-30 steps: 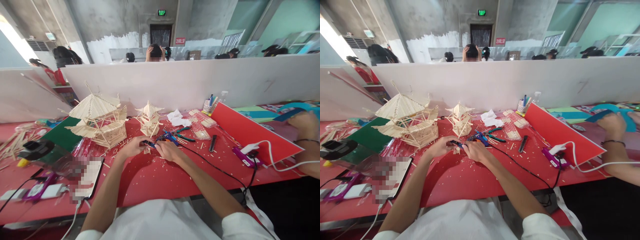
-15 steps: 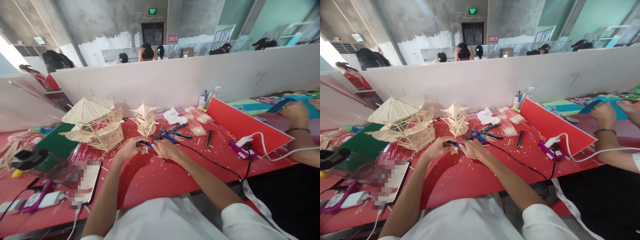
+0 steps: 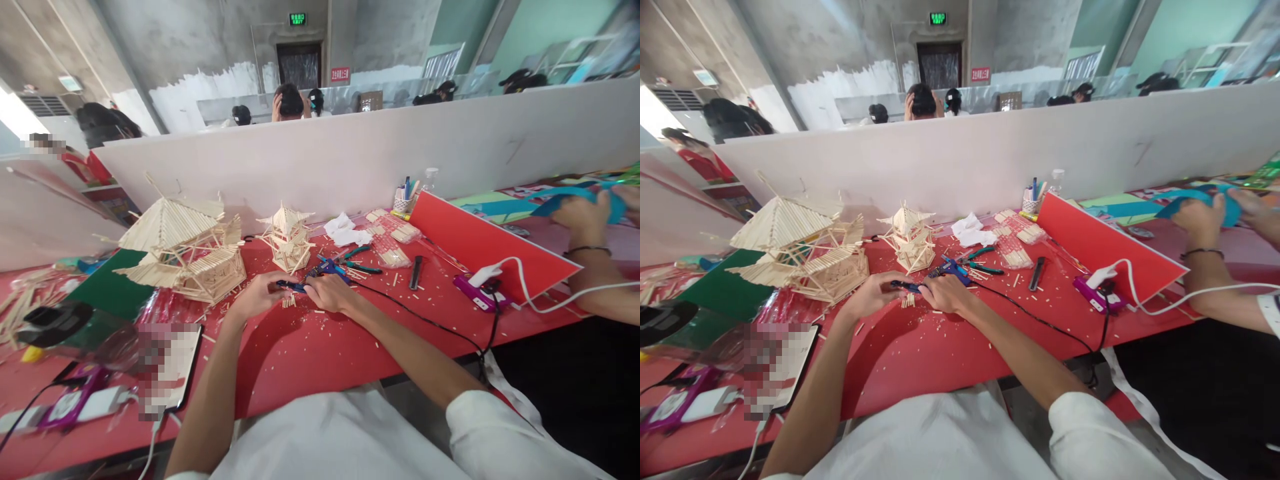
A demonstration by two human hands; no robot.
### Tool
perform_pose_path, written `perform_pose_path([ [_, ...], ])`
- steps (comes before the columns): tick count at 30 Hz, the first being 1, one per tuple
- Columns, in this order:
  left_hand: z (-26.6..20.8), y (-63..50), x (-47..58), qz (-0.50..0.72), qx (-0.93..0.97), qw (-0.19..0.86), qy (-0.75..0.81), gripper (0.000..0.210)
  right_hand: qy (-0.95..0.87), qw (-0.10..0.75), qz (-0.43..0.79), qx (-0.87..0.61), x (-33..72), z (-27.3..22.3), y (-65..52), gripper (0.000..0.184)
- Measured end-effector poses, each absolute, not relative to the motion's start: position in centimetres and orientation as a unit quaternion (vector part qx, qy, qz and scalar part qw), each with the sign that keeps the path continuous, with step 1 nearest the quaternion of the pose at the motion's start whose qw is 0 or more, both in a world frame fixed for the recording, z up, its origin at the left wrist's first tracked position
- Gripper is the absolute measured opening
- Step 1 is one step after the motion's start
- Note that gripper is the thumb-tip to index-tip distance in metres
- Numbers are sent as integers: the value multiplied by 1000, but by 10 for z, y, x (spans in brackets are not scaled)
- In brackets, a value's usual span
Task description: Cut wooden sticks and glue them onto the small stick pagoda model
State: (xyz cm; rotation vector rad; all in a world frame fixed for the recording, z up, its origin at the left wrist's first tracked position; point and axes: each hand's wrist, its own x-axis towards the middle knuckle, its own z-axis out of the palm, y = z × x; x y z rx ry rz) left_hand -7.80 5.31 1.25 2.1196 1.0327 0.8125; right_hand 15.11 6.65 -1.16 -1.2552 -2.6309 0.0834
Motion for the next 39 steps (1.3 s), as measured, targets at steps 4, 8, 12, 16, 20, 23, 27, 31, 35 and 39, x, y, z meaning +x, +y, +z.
perform_pose_path([
  [4,14,51,-76,319,808,305,390,30,-897,105,20,-428,153,-11,71,44],
  [8,15,52,-77,333,798,309,395,28,-889,90,7,-449,153,-8,71,50],
  [12,14,56,-83,345,793,278,418,26,-881,91,5,-464,162,-2,69,52],
  [16,6,64,-91,315,801,213,462,22,-877,117,-2,-466,179,-2,73,50],
  [20,-4,69,-96,236,801,160,527,25,-855,145,-8,-498,195,-9,87,56],
  [23,-8,71,-98,160,800,129,563,25,-830,157,-17,-535,203,-18,101,58],
  [27,-12,72,-94,115,796,131,579,21,-801,163,-24,-575,211,-31,119,60],
  [31,-15,72,-88,110,790,146,586,17,-797,150,-29,-585,215,-41,133,60],
  [35,-15,71,-87,108,792,150,582,16,-801,152,-20,-579,213,-47,138,59],
  [39,-13,70,-90,114,793,155,578,20,-807,165,-17,-567,211,-43,134,63],
])
